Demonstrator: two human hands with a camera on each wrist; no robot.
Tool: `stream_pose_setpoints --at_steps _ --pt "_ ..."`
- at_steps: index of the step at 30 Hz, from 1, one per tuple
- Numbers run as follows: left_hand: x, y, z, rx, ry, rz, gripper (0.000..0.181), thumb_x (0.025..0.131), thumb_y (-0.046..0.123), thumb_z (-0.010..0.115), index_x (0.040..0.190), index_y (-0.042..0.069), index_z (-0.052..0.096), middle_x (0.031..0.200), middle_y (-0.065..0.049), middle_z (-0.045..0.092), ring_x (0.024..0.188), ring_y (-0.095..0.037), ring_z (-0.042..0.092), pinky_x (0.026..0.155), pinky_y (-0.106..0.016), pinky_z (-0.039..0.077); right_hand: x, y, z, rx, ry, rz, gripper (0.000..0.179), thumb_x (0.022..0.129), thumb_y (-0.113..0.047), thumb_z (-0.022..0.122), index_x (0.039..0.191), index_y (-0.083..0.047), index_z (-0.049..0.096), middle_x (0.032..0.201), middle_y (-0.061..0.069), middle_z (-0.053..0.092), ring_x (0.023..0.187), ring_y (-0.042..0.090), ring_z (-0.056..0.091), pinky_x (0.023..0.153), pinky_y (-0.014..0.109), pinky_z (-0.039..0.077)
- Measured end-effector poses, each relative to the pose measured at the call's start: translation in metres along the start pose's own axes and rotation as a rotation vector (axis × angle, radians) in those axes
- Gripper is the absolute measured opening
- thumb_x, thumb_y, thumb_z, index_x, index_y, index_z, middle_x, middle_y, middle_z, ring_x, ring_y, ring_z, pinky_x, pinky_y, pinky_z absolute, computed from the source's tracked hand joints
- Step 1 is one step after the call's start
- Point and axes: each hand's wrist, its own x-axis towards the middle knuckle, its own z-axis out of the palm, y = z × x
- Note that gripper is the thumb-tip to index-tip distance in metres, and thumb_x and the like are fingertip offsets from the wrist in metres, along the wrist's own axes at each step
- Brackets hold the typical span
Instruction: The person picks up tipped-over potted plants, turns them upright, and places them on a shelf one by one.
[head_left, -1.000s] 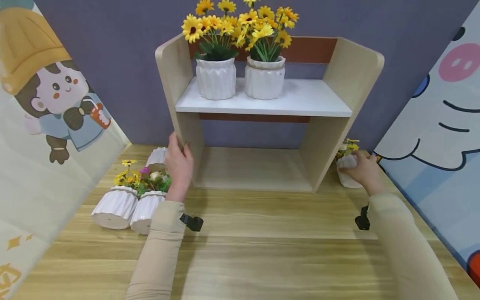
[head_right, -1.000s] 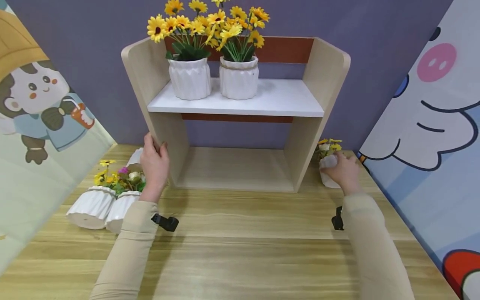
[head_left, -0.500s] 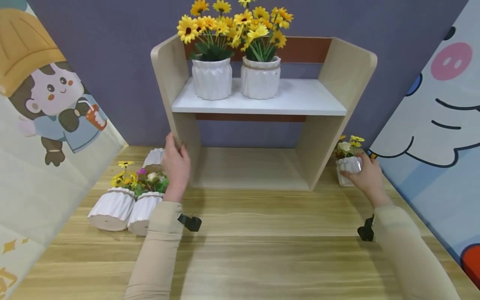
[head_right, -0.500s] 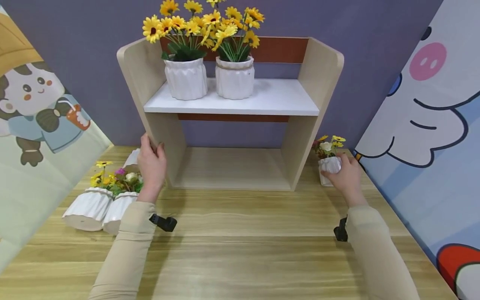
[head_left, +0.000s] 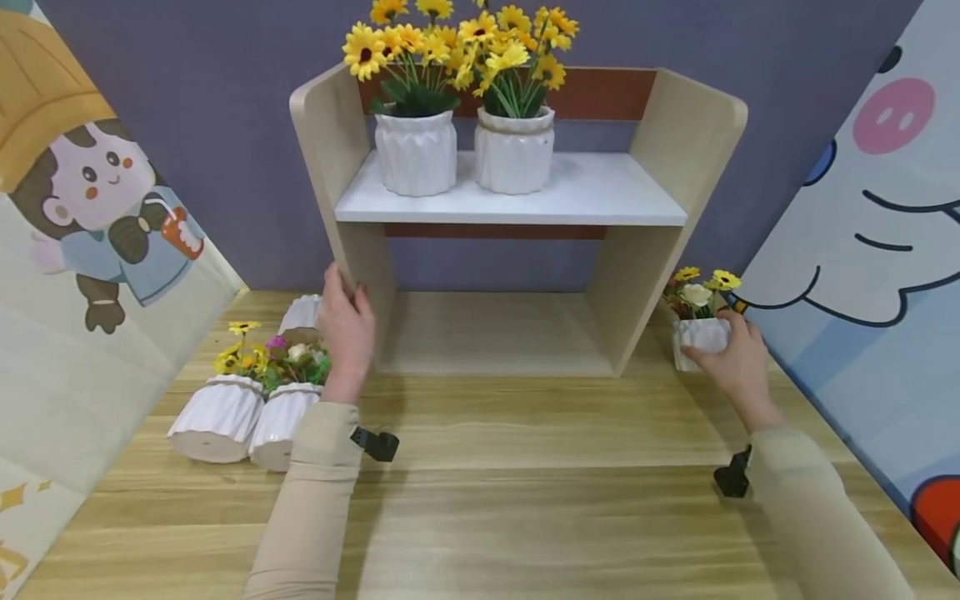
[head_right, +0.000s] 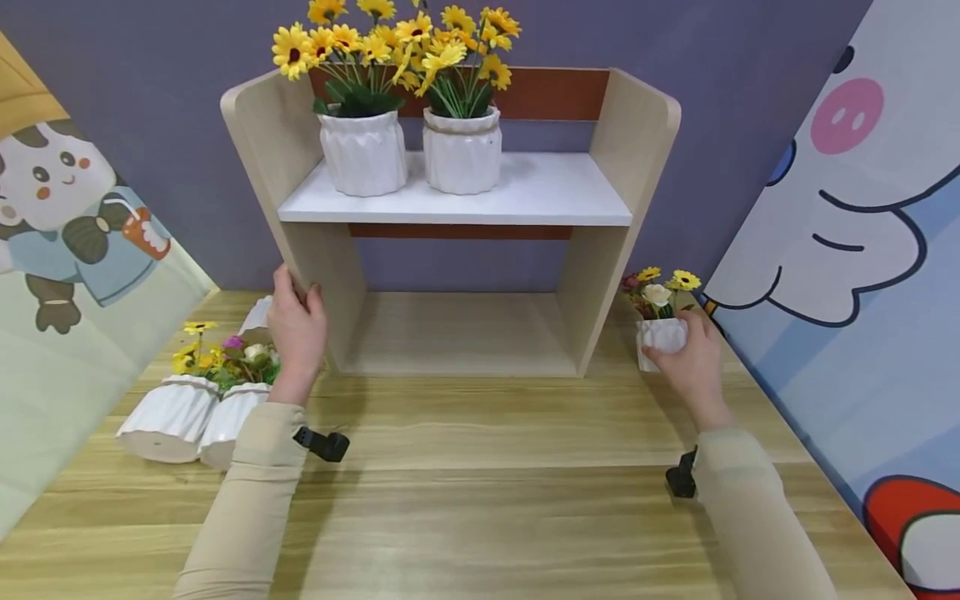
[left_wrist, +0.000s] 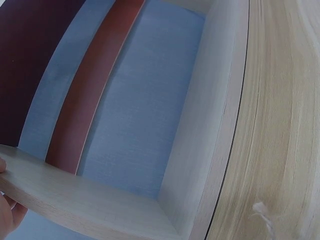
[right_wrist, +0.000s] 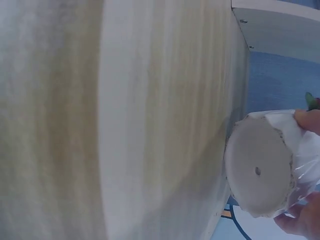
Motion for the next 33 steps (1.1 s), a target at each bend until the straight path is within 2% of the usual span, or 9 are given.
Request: stream_pose_setpoints --at_steps 12,22,30,33 --pt "-0.001 0.001 -0.001 0.003 -0.004 -0.016 0.035 0.09 0.008 0.052 0.123 0.0 0.046 0.114 -0.022 0.057 0.103 -0.041 0.055 0.088 -0.051 0.045 -0.013 0.001 0.001 0.06 0.057 0.029 0.075 0.075 -0.026 0.073 0.131 0.005 0.034 0.13 0.033 0.033 0.114 0.05 0.033 0.09 0.063 0.029" --pt "-0.001 0.001 -0.003 0.002 -0.012 -0.031 0.035 0.09 0.009 0.051 0.123 0.0 0.046 0.115 -0.022 0.057 0.103 -0.041 0.055 0.089 -0.051 0.044 -0.023 0.004 0.005 0.142 0.118 0.125 0.077 0.071 -0.022 0.077 0.131 0.004 0.035 0.134 0.028 0.035 0.119 0.046 0.034 0.096 0.058 0.029" --pt "-0.001 0.002 0.0 0.003 -0.012 -0.023 0.034 0.09 0.01 0.051 0.123 0.001 0.045 0.114 -0.022 0.058 0.102 -0.041 0.055 0.087 -0.052 0.045 -0.027 0.002 0.005 0.234 0.137 0.253 0.094 0.068 -0.021 0.078 0.139 -0.001 0.02 0.139 0.024 0.03 0.126 0.04 0.033 0.102 0.051 0.031" --pt "-0.001 0.002 0.0 0.0 -0.011 -0.022 0.034 0.09 0.009 0.051 0.123 0.001 0.045 0.114 -0.023 0.057 0.103 -0.041 0.055 0.087 -0.052 0.045 -0.029 0.003 0.005 0.24 0.158 0.246 0.096 0.068 -0.018 0.079 0.14 0.0 0.019 0.139 0.024 0.03 0.125 0.04 0.033 0.102 0.051 0.031"
